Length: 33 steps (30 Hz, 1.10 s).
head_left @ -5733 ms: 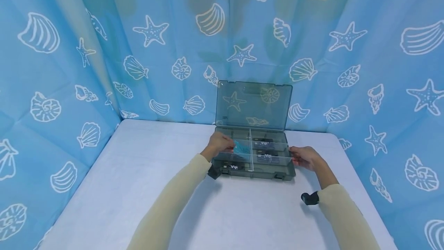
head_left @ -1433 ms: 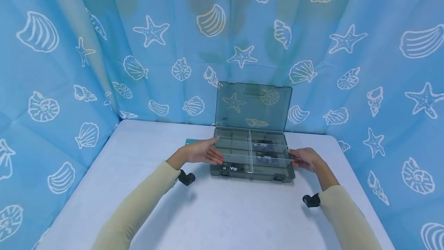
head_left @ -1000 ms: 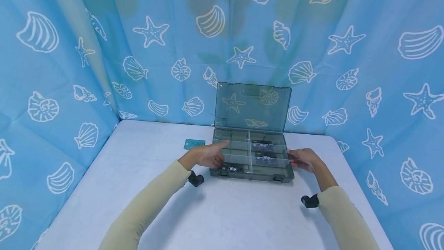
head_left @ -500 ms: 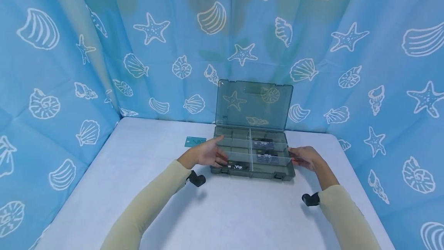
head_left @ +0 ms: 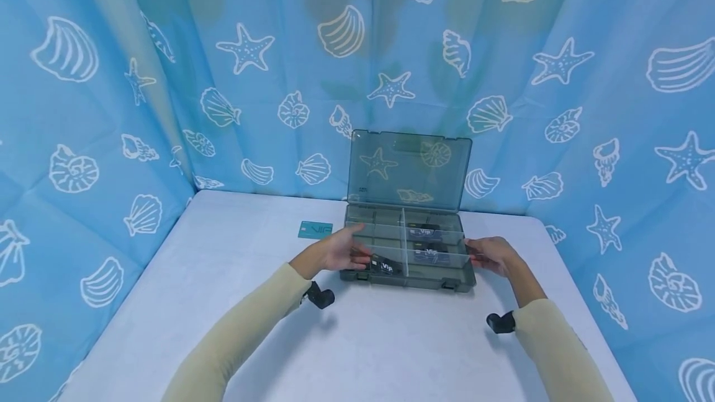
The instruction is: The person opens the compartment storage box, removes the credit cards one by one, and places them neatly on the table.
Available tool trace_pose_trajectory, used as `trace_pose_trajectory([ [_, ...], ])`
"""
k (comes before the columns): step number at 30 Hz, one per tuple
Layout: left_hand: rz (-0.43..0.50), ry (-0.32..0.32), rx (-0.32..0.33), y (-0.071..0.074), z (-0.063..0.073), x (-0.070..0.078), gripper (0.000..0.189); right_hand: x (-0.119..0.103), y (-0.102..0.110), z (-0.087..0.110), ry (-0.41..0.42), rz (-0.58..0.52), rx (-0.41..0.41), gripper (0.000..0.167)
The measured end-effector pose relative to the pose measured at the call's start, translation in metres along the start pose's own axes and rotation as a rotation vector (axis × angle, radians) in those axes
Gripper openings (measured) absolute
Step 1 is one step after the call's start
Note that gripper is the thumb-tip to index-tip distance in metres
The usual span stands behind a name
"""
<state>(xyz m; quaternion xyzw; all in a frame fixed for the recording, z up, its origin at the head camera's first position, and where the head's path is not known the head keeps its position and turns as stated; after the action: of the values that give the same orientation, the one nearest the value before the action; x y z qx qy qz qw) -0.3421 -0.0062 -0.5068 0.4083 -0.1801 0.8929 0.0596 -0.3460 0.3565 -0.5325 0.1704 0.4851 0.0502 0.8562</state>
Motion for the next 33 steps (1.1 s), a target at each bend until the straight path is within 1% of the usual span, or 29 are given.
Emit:
trace_pose_trajectory([
  [3, -0.017, -0.033, -0.011, -0.003, 0.0, -0.001, 0.071, 0.0, 0.0, 0.001, 0.002, -0.001, 0.003, 0.054],
  [7, -0.1, -0.1, 0.001, -0.005, 0.001, -0.001, 0.057, 0.0, -0.001, 0.002, 0.0, 0.0, 0.007, 0.055],
  [10, -0.139, -0.129, 0.006, -0.008, 0.002, 0.0, 0.048, 0.0, -0.001, 0.002, 0.0, -0.003, 0.01, 0.055],
  [12, -0.144, -0.144, 0.007, -0.01, 0.002, 0.001, 0.046, -0.001, -0.001, 0.003, 0.005, -0.002, 0.009, 0.054],
  [16, -0.179, -0.174, 0.035, -0.013, -0.001, 0.001, 0.038, -0.001, -0.001, 0.004, 0.007, 0.0, 0.011, 0.052],
  [19, -0.265, -0.213, 0.06, -0.016, -0.005, -0.001, 0.03, -0.002, -0.001, 0.004, 0.004, 0.006, 0.018, 0.052],
  [23, -0.409, -0.285, 0.117, -0.017, -0.008, -0.003, 0.02, -0.003, -0.002, 0.003, 0.006, 0.003, 0.014, 0.052],
  [25, -0.449, -0.314, 0.145, -0.017, -0.007, -0.003, 0.016, -0.003, -0.002, 0.003, 0.01, 0.001, 0.008, 0.051],
  [30, -0.451, -0.344, 0.16, -0.017, -0.004, -0.003, 0.015, -0.001, -0.001, 0.001, 0.003, 0.005, 0.013, 0.051],
  [33, -0.479, -0.38, 0.158, -0.016, 0.001, 0.0, 0.013, -0.001, 0.001, 0.001, -0.003, 0.006, 0.018, 0.053],
])
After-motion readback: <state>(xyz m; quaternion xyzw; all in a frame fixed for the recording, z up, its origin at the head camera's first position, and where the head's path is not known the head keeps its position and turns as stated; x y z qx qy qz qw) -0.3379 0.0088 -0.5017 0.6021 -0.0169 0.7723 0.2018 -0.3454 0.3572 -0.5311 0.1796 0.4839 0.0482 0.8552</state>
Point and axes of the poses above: each hand's wrist, its own z-axis away from the middle knuckle, its own y-axis out of the back of the hand, x = y × z, the point moved 4 cm from there along -z, towards the middle knuckle, and after that the axes turned 9 degrees about x, right-handed, at the moved point
